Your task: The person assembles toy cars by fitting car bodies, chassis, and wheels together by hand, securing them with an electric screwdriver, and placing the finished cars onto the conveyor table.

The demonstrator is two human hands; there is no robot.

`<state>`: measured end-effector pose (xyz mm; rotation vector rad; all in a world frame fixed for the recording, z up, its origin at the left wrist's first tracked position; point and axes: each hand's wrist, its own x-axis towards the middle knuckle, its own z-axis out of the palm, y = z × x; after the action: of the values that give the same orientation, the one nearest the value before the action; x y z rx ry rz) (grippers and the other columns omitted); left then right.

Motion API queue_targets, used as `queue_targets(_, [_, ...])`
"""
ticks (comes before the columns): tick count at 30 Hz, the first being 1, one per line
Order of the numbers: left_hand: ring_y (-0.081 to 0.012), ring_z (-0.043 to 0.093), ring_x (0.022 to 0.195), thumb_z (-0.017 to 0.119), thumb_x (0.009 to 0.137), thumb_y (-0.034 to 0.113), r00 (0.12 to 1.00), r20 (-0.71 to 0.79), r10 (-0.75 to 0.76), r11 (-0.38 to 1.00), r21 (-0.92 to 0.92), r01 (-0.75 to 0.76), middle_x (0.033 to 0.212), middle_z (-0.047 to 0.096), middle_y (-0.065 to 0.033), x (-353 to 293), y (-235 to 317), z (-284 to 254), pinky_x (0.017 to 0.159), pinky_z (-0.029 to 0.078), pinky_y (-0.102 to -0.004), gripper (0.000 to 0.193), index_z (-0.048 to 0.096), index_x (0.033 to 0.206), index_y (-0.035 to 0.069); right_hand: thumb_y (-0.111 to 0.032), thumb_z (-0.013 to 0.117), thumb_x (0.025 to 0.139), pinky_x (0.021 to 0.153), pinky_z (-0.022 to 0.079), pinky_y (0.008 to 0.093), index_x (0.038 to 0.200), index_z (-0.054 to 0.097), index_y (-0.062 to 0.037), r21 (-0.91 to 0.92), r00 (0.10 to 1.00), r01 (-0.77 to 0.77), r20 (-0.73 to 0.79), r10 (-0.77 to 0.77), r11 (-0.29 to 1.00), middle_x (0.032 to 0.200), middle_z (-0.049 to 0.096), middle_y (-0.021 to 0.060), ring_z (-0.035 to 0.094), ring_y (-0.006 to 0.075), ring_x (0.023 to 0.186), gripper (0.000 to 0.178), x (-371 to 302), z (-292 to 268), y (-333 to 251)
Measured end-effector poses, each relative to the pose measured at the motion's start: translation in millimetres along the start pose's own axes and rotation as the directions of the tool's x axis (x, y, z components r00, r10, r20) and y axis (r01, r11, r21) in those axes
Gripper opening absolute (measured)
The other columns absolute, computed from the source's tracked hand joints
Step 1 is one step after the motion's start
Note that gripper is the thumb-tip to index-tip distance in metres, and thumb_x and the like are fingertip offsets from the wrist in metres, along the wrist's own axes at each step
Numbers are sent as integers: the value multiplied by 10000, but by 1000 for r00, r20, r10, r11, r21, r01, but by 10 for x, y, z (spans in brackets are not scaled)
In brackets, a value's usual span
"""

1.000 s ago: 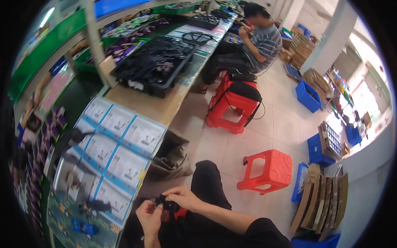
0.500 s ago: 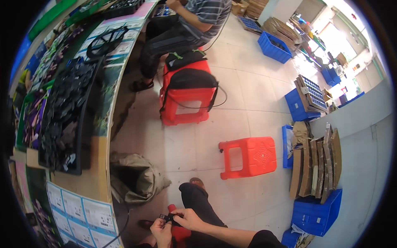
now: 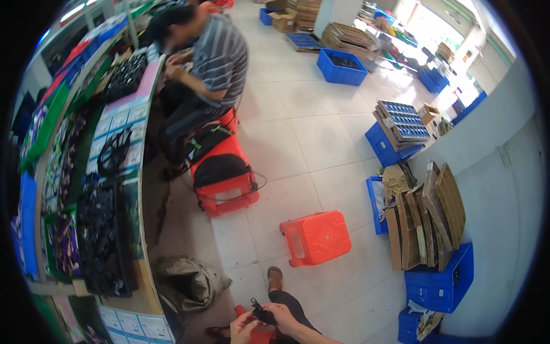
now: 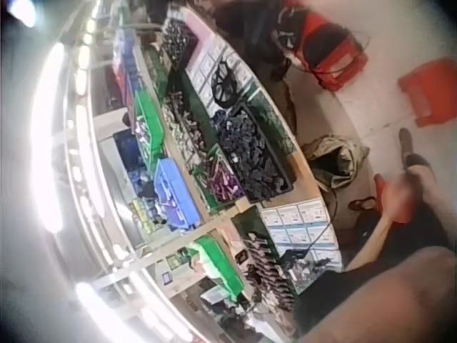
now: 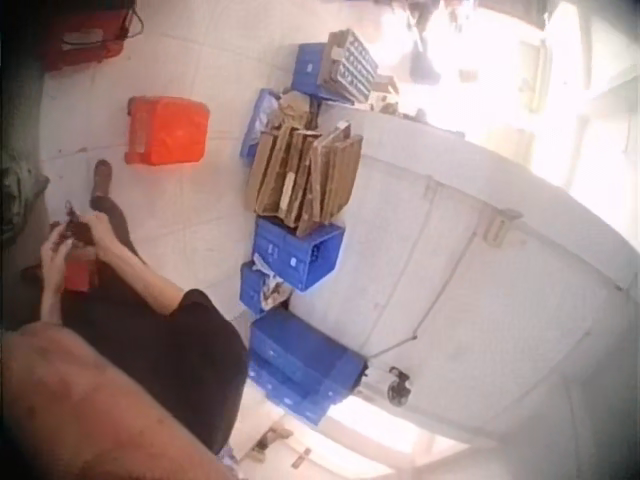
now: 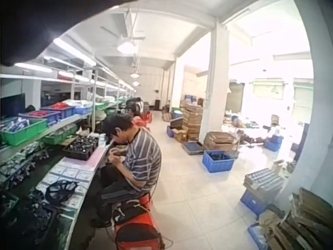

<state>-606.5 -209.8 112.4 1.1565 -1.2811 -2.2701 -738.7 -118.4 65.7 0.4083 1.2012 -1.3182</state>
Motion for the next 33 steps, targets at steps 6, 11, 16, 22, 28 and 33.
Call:
queue_targets(6, [-194, 695, 832, 642, 928, 49, 999, 26, -36, 934, 357, 24, 966, 690, -122, 365, 505, 936, 714, 578, -340, 327, 620, 1239, -50, -218, 513, 945, 653, 519, 337, 1045, 622, -43, 255, 984, -142, 144, 108, 956, 896, 635, 81, 604, 189, 715, 229, -218, -290, -922])
queue_targets(11, [-167, 681, 670, 709, 789, 28, 908, 246, 338, 661, 625, -415, 767, 702, -91, 693, 760, 1429, 621, 519, -272, 132, 670, 911, -4, -244, 515, 964, 653, 523, 330, 1067, 647, -54, 261, 997, -2, 74, -18, 965, 926, 655, 77, 620, 175, 743, 253, -442, -489, -1401])
queue_targets(16, [-272, 705, 725, 746, 753, 105, 822, 412, 394, 473, 676, -565, 806, 707, -123, 1094, 915, 1601, 652, 552, -341, 210, 703, 944, 28, -307, 548, 978, 637, 521, 288, 1154, 657, -52, 207, 989, 140, -78, -126, 968, 942, 678, 64, 636, 138, 773, 328, -471, -478, -1631])
queue_targets(22, [-288, 696, 714, 736, 732, 90, 761, 433, 483, 435, 636, -637, 800, 701, -129, 1658, 1352, 1824, 639, 548, -355, 197, 704, 921, 45, -280, 731, 900, 569, 482, 209, 1191, 651, -6, -263, 893, 426, -33, -449, 866, 873, 674, 26, 607, 71, 702, 408, -509, -240, -2341])
queue_targets(28, [-213, 706, 743, 732, 764, 50, 773, 474, 421, 620, 472, -627, 820, 690, -105, 2364, 1907, 1932, 669, 544, -311, 194, 686, 951, 28, -271, 708, 918, 657, 504, 219, 1123, 680, -4, -86, 921, 386, -16, -389, 918, 933, 700, 27, 624, 65, 776, 338, -129, 109, -3176])
queue_targets(33, [-154, 696, 756, 752, 787, 24, 752, 543, 373, 683, 387, -619, 885, 697, -76, 3091, 2411, 2086, 662, 531, -273, 225, 682, 1000, 25, -239, 681, 940, 640, 512, 226, 1132, 673, -13, 41, 886, 464, -1, -464, 885, 928, 693, 34, 636, 85, 766, 297, 121, 291, -3887])
